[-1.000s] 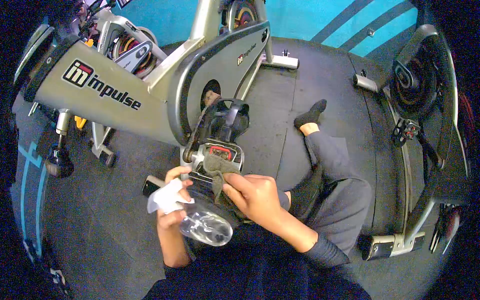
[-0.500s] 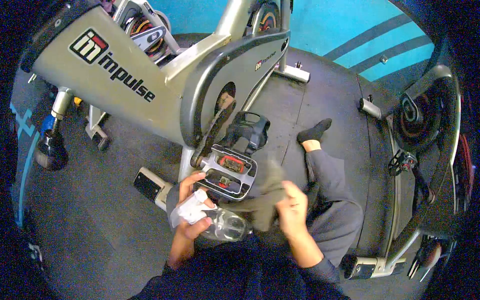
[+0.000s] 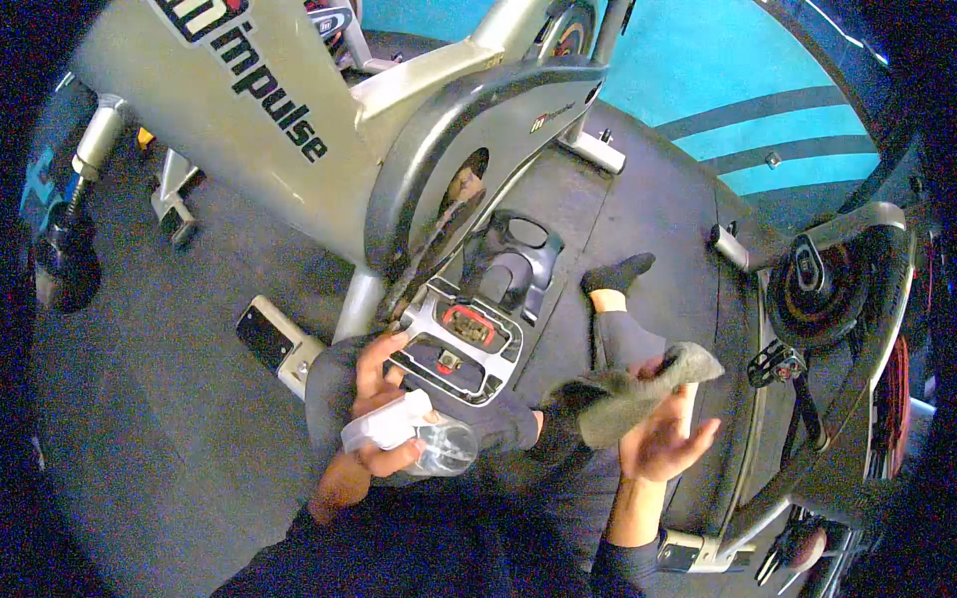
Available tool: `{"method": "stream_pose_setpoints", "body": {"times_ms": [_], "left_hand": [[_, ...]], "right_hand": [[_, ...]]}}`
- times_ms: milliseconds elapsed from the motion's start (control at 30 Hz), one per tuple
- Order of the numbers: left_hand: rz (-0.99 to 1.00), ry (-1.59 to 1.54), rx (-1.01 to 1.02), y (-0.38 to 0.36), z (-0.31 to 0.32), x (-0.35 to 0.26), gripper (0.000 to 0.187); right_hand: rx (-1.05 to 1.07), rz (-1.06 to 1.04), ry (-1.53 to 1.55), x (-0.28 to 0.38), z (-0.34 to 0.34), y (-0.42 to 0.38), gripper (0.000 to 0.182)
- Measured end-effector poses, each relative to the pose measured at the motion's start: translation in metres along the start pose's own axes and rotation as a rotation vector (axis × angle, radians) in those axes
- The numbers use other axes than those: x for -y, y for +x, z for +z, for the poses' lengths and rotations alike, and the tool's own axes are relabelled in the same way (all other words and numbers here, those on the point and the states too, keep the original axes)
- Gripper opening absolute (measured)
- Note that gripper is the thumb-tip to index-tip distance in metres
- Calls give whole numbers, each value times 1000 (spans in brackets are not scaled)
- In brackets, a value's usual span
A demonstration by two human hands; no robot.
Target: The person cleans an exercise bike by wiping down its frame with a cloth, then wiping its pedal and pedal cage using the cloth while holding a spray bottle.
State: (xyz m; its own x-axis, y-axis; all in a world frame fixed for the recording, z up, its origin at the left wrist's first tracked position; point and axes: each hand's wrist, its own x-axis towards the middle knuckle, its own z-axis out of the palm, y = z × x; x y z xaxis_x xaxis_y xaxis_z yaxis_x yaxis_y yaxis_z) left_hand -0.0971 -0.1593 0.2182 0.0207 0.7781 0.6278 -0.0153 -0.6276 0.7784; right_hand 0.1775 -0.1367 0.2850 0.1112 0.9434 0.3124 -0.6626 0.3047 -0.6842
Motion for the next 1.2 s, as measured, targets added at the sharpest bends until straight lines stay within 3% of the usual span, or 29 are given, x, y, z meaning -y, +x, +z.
{"method": "stream_pose_setpoints", "body": {"times_ms": [67,167,233,267,300,367,400,467,600,700,900,1000,1100,1200], "left_hand": [[-15,-71,-25,-3,4,3,31],[-14,-71,-43,-6,6,5,30],[-30,-77,-44,-9,6,5,30],[-47,-83,-39,-10,5,5,29],[-48,-83,-43,-10,3,5,29],[-3,-20,10,-7,0,5,28],[-3,-22,7,-7,0,5,28],[12,-46,-6,-8,2,6,28],[-72,-124,-42,-11,3,6,30],[6,16,36,-7,-2,4,32],[-240,-242,11,-13,4,7,31],[54,-146,17,-7,4,9,30],[-122,-292,-39,-7,6,4,30],[51,-105,22,-7,0,7,32]], "right_hand": [[136,-48,-302,-3,0,9,51],[-73,6,-688,5,18,-4,41],[128,-49,-1034,8,10,-7,29],[168,-138,-1037,6,43,-2,25],[304,-246,-1206,4,60,3,22],[854,-444,-1362,5,72,24,28],[856,-444,-1363,5,78,31,28],[1156,-435,-1593,2,91,41,34],[1199,-389,-1571,-10,106,61,33],[1247,-315,-1494,-27,111,67,34],[1317,-298,-1651,-37,136,69,29],[1362,-292,-1702,-41,141,68,27],[1340,-297,-1746,-43,142,62,26],[1247,-392,-1737,-46,134,55,27]]}}
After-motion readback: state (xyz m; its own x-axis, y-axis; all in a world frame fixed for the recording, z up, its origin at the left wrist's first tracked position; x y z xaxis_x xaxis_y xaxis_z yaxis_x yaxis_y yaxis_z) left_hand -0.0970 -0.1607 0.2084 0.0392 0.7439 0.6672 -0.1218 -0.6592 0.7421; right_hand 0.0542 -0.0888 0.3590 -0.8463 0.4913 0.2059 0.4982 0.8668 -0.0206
